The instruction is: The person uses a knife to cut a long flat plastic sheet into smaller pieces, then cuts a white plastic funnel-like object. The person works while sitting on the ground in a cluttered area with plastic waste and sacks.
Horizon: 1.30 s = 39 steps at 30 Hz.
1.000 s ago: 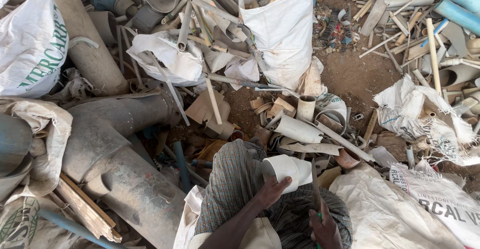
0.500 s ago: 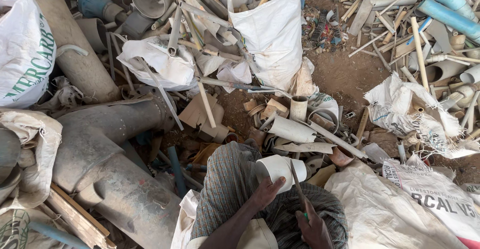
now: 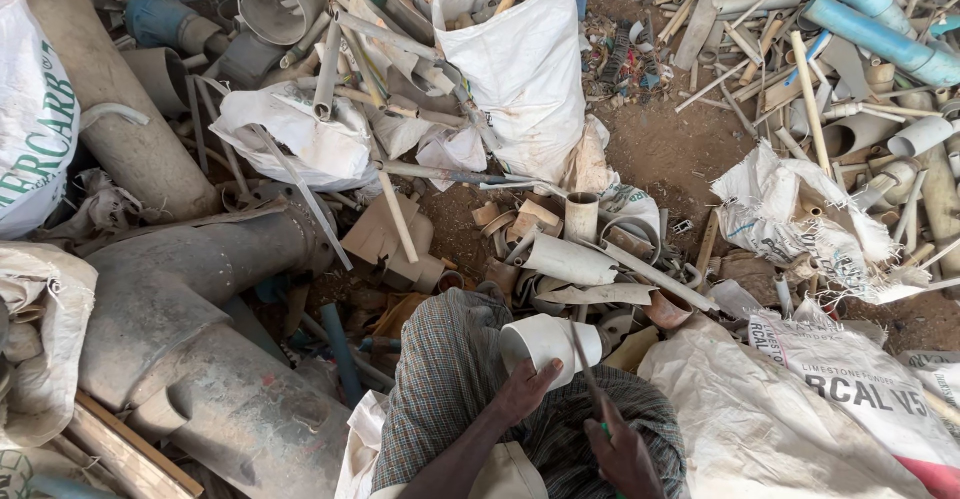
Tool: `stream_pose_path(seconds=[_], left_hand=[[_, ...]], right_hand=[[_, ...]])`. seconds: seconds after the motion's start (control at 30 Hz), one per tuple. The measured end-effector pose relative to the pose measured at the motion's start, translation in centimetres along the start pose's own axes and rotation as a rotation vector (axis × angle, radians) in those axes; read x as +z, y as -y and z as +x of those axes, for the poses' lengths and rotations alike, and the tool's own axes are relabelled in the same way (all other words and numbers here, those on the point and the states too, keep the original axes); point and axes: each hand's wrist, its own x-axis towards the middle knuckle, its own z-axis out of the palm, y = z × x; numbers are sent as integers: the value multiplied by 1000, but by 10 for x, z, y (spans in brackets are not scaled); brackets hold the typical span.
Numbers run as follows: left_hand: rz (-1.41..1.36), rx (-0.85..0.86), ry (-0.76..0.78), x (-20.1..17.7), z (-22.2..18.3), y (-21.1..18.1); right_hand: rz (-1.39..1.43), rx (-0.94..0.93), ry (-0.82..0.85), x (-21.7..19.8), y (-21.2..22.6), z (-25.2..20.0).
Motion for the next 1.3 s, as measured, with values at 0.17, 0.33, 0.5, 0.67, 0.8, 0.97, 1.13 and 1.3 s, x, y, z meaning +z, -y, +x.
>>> stream_pose_path(seconds=[0.17,0.33,0.5,0.67,0.8,0.97,1.13,1.3], left_hand=[[19,-23,10,2,-7,-7],[47,41,4,-2,-5,-19],[-83,-87,-68,-5,-10,-25],[-474,-76,-160,-9,-3,-38],[-334,-18,-139,-14,-15,-2],[613,396,-232,-32,-17,26],[138,390,-122,-31,-22,11],[-533,194,-186,-33,-28,-6]], right_hand=[[-55,26,-42,-5,-8,9],[120,60,-47,-15,-12,9],[93,-53,-21,1,-14,-12],[-105,-262,-129,-4,12,-13],[58,-168,-129,-8,1,-32],[-105,-503,-231,7,19,-50],[-97,-112,-101,-1,33,-51],[-99,-296,-130,10,27,-48]])
